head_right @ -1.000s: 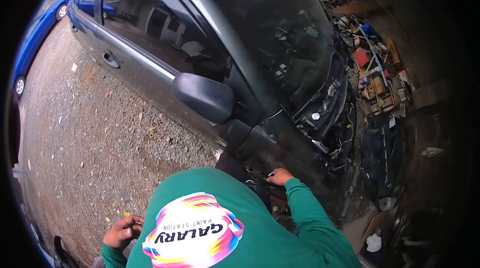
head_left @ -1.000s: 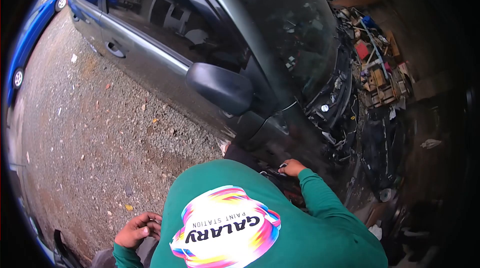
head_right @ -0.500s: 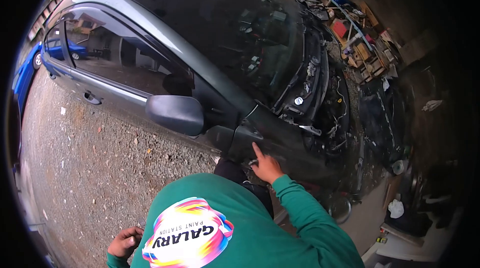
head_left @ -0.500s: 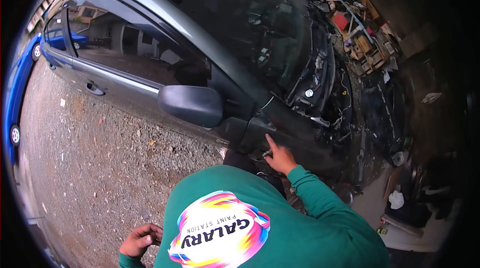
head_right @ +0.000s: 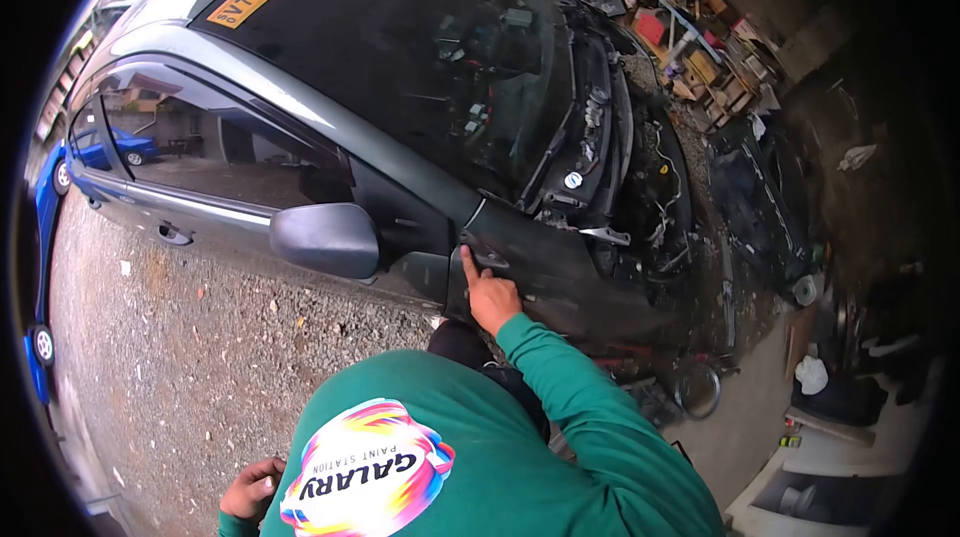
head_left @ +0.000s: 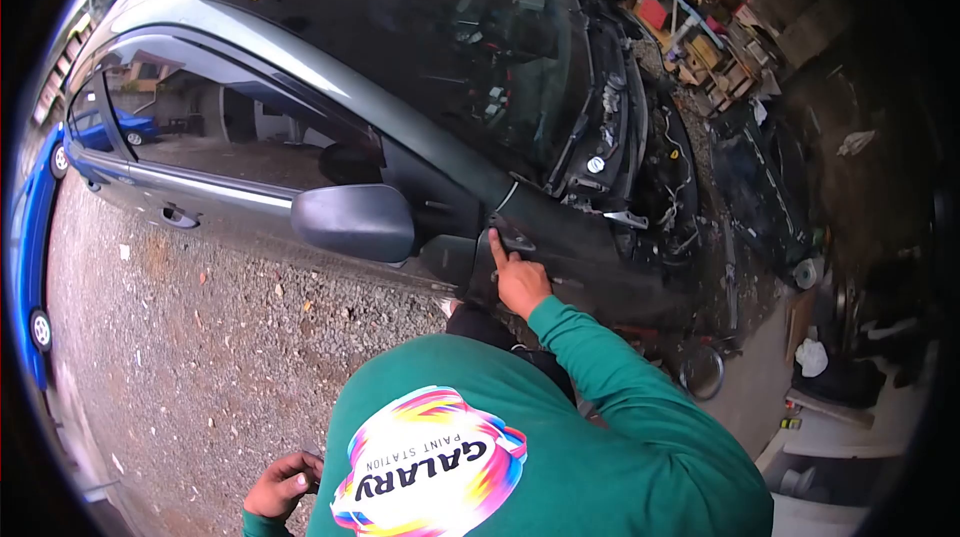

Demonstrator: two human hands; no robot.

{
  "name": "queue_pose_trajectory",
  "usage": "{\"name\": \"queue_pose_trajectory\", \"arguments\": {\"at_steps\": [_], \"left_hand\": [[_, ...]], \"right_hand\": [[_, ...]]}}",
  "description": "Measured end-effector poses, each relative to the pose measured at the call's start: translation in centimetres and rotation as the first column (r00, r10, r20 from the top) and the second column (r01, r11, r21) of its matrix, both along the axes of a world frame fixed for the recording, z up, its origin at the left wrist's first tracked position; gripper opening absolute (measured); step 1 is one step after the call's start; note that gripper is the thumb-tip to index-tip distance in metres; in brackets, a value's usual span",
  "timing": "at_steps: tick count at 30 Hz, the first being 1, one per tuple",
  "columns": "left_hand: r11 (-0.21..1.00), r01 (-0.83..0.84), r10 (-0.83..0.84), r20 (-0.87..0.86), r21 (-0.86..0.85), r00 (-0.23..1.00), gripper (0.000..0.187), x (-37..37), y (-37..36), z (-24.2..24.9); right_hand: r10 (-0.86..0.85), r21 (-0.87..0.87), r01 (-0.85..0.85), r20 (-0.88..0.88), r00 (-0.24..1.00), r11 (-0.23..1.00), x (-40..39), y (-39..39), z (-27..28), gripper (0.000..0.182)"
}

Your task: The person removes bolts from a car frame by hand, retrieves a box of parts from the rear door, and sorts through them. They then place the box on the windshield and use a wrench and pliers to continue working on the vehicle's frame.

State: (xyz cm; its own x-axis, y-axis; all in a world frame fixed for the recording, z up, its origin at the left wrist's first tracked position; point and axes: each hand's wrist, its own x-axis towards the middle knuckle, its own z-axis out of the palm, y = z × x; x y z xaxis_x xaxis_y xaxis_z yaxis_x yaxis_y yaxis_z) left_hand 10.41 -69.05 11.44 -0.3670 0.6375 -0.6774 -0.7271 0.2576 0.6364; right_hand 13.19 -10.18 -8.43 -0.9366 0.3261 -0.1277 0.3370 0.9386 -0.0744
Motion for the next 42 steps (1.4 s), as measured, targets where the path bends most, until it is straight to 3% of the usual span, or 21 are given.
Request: {"name": "queue_pose_trajectory", "arguments": {"at_steps": [7, 9, 10, 12, 14, 17, 19, 21, 22, 23, 25, 27, 31, 32, 33, 35, 36, 37, 38, 40, 42], "left_hand": [[0.995, 0.103, -0.103, -0.055, -0.015, 0.993, 0.063, -1.5, 1.0, -1.0], [0.993, 0.106, -0.105, 0.02, -0.061, 0.994, 0.053, -1.8, -0.1, -2.1], [0.989, 0.127, -0.132, -0.065, -0.073, 0.989, 0.063, -1.4, 0.2, -1.5], [0.992, 0.102, -0.108, -0.091, -0.075, 0.99, 0.056, -1.5, 0.5, -1.3], [0.994, 0.052, -0.065, -0.125, -0.101, 0.99, 0.055, -1.2, 0.7, -1.2], [0.991, 0.05, -0.062, -0.098, -0.126, 0.993, 0.054, -1.4, 1.8, -1.0], [0.988, 0.042, -0.06, -0.12, -0.146, 0.991, 0.048, -1.3, 4.1, -0.4], [0.935, 0.023, -0.1, -0.202, -0.354, 0.974, 0.043, -1.6, 6.3, 0.1], [0.942, 0.084, -0.146, -0.17, -0.324, 0.975, 0.039, -2.3, 8.2, 0.4], [0.94, 0.06, -0.115, -0.146, -0.335, 0.983, 0.034, -2.8, 9.3, -0.6], [0.935, 0.08, -0.178, -0.261, -0.345, 0.949, 0.041, -4.6, 11.7, -3.1], [0.898, 0.142, -0.342, -0.457, -0.417, 0.821, 0.041, -5.5, 16.1, -5.5], [0.963, 0.208, -0.259, -0.38, -0.17, 0.888, 0.048, -6.3, 24.8, -7.2], [0.912, 0.338, -0.41, -0.526, -0.233, 0.745, 0.039, -7.1, 25.0, -8.5], [0.867, 0.423, -0.468, -0.724, -0.264, 0.506, 0.025, -7.3, 25.8, -8.9], [0.883, 0.418, -0.434, -0.714, -0.215, 0.549, 0.019, -7.2, 25.3, -10.3], [0.89, 0.403, -0.423, -0.717, -0.214, 0.554, 0.019, -6.9, 24.6, -10.6], [0.931, 0.311, -0.366, -0.517, -0.193, 0.774, 0.018, -6.3, 23.6, -10.9], [0.958, 0.21, -0.259, -0.274, -0.195, 0.926, 0.018, -5.5, 22.3, -11.3], [0.942, 0.153, -0.258, -0.353, -0.298, 0.899, 0.02, -4.7, 18.9, -12.6], [0.877, 0.071, -0.321, -0.471, -0.474, 0.822, 0.025, -3.6, 14.5, -14.5]], "right_hand": [[-0.005, 0.016, 0.005, 0.045, 0.999, 1.0, -0.1, 0.1, -0.8, 0.095], [-0.03, -0.012, 0.03, 0.039, 0.999, 0.999, 0.0, -0.1, -0.6, 0.097], [-0.016, -0.029, 0.016, 0.012, 1.0, 0.999, 0.2, -0.1, -0.6, 0.098], [0.006, -0.124, -0.01, -0.033, 0.999, 0.992, 0.3, -0.5, -0.8, 0.102], [-0.033, -0.325, -0.001, -0.102, 0.994, 0.946, 0.1, -1.9, -0.2, 0.076], [0.024, -0.58, -0.103, -0.143, 0.989, 0.808, -0.3, -3.9, 0.7, 0.037], [0.11, -0.67, -0.179, -0.145, 0.983, 0.72, -0.7, -4.7, 1.7, 0.027], [0.132, -0.775, -0.195, -0.144, 0.981, 0.601, -1.0, -5.3, 2.4, 0.027], [0.124, -0.784, -0.191, -0.146, 0.981, 0.591, -1.2, -5.7, 2.0, 0.027], [0.083, -0.843, -0.227, -0.215, 0.973, 0.487, -1.3, -6.3, 1.6, 0.028], [0.009, -0.905, -0.299, -0.311, 0.95, 0.303, -2.0, -7.5, 1.8, 0.029], [-0.024, -0.915, -0.361, -0.371, 0.928, 0.178, -2.2, -8.5, 5.4, 0.027], [-0.077, -0.868, -0.491, -0.486, 0.871, -0.075, -2.4, -11.2, 9.7, 0.031], [-0.08, -0.842, -0.538, -0.533, 0.842, -0.052, -2.4, -11.6, 10.1, 0.033], [-0.076, -0.811, -0.585, -0.581, 0.81, -0.028, -2.5, -11.9, 10.3, 0.035], [-0.081, -0.748, -0.663, -0.663, 0.744, 0.035, -2.7, -11.5, 9.4, 0.035], [-0.017, -0.642, -0.734, -0.755, 0.656, 0.223, -2.8, -10.1, 9.2, 0.031], [0.069, -0.496, -0.776, -0.824, 0.562, 0.39, -2.8, -8.7, 8.8, 0.028], [0.224, -0.458, -0.78, -0.782, 0.581, 0.426, -2.6, -7.2, 7.6, 0.027], [0.453, -0.38, -0.801, -0.676, 0.581, 0.462, -1.7, -4.9, 4.7, 0.033], [0.533, -0.353, -0.815, -0.624, 0.571, 0.46, -0.8, -4.0, 2.8, 0.038]]}}
